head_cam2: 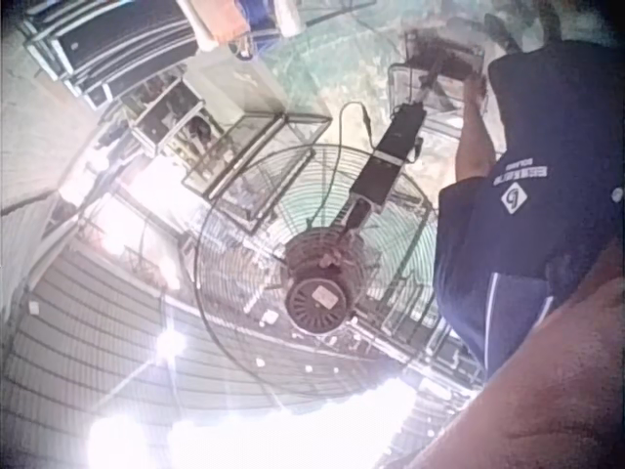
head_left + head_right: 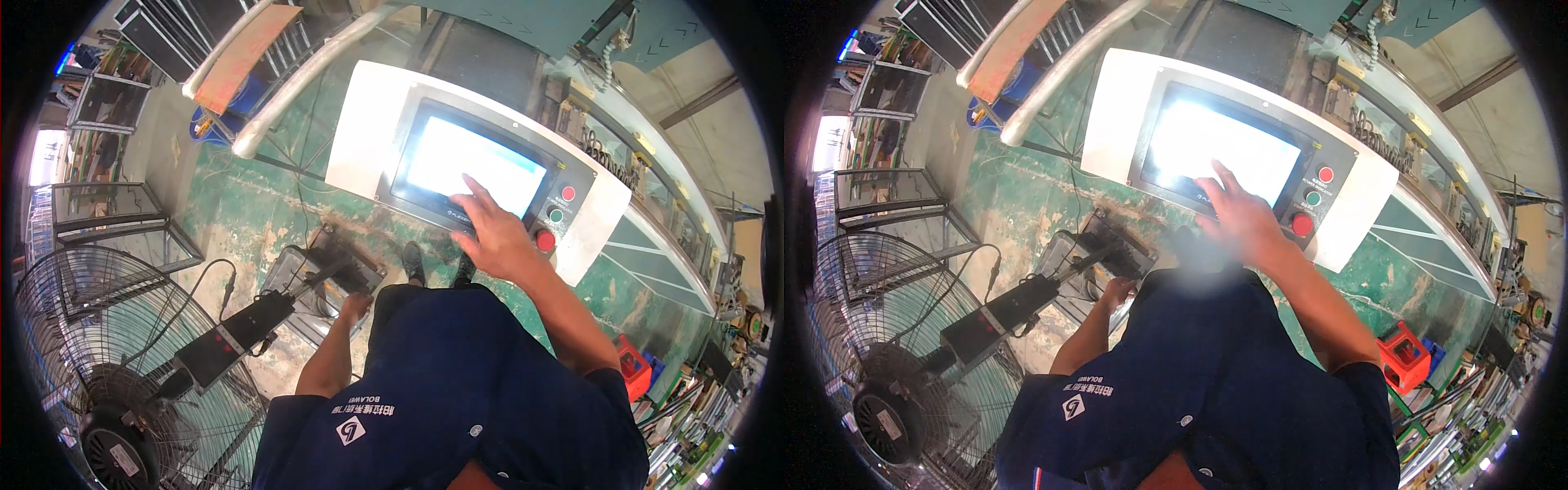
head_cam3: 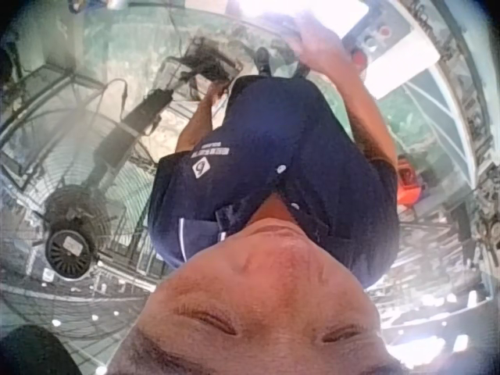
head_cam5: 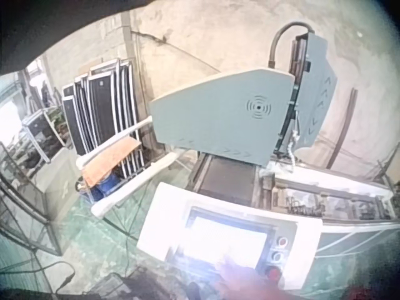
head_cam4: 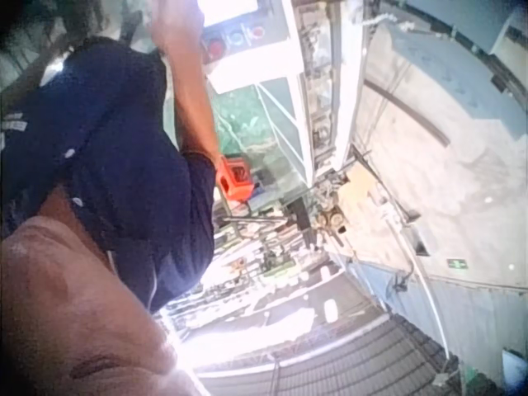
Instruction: The person operates a machine using its touch screen control panel, then walks to a window frame, inserts a rubber sealing strip into the frame groove, cuts it with scissors, and presses the seal firmly into place by hand.
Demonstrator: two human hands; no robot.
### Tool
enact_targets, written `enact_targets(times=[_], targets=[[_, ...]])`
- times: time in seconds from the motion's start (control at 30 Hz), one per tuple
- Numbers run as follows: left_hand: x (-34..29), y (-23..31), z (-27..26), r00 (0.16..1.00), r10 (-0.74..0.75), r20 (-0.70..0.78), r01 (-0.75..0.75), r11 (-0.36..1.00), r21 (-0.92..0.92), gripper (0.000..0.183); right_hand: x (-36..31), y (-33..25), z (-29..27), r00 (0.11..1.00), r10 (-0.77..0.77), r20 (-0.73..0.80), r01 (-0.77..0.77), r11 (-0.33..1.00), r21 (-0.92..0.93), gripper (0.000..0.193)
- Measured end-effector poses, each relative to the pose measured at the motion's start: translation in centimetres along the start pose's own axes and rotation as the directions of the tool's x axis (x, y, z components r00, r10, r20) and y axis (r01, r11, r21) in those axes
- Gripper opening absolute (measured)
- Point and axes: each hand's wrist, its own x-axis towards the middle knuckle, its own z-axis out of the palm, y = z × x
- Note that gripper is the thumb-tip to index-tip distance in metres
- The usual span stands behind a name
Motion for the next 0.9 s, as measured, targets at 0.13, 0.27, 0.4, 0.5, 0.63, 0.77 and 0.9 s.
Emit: enact_targets(times=[0.13, 0.27, 0.4, 0.5, 0.63, 0.77, 0.9], targets=[[1.4, -2.1, 0.0, 0.940, 0.342, -0.003, -0.340, 0.935, 0.101, 0.029, -0.2, -1.3, 0.7, 0.998, -0.061, 0.006, 0.061, 0.997, 0.055, 0.052], [-0.4, 5.0, 1.0, 0.940, 0.327, -0.099, -0.338, 0.931, -0.134, 0.040, 0.4, -0.8, 1.0, 0.999, -0.018, -0.037, 0.017, 1.000, -0.024, 0.052], [-1.2, 7.5, 1.1, 0.921, 0.367, -0.127, -0.384, 0.911, -0.151, 0.041, 1.1, -1.0, 0.1, 0.996, 0.064, 0.063, -0.058, 0.994, -0.098, 0.052], [-0.7, 7.5, 1.2, 0.912, 0.385, -0.138, -0.407, 0.889, -0.212, 0.040, 1.2, -0.7, 0.4, 1.000, 0.010, 0.025, -0.008, 0.999, -0.051, 0.051], [0.3, 5.5, 1.2, 0.923, 0.355, -0.149, -0.377, 0.913, -0.156, 0.037, 0.8, -1.0, 0.5, 1.000, -0.010, -0.005, 0.010, 1.000, -0.015, 0.051], [0.6, 3.5, 1.0, 0.929, 0.343, -0.136, -0.363, 0.918, -0.161, 0.035, 1.0, -0.5, 0.7, 0.999, 0.019, 0.036, -0.018, 0.999, -0.048, 0.052], [0.2, 3.4, 0.5, 0.968, 0.242, -0.060, -0.248, 0.962, -0.112, 0.033, -0.2, -0.8, 1.0, 0.998, -0.059, 0.008, 0.059, 0.998, -0.002, 0.053]])
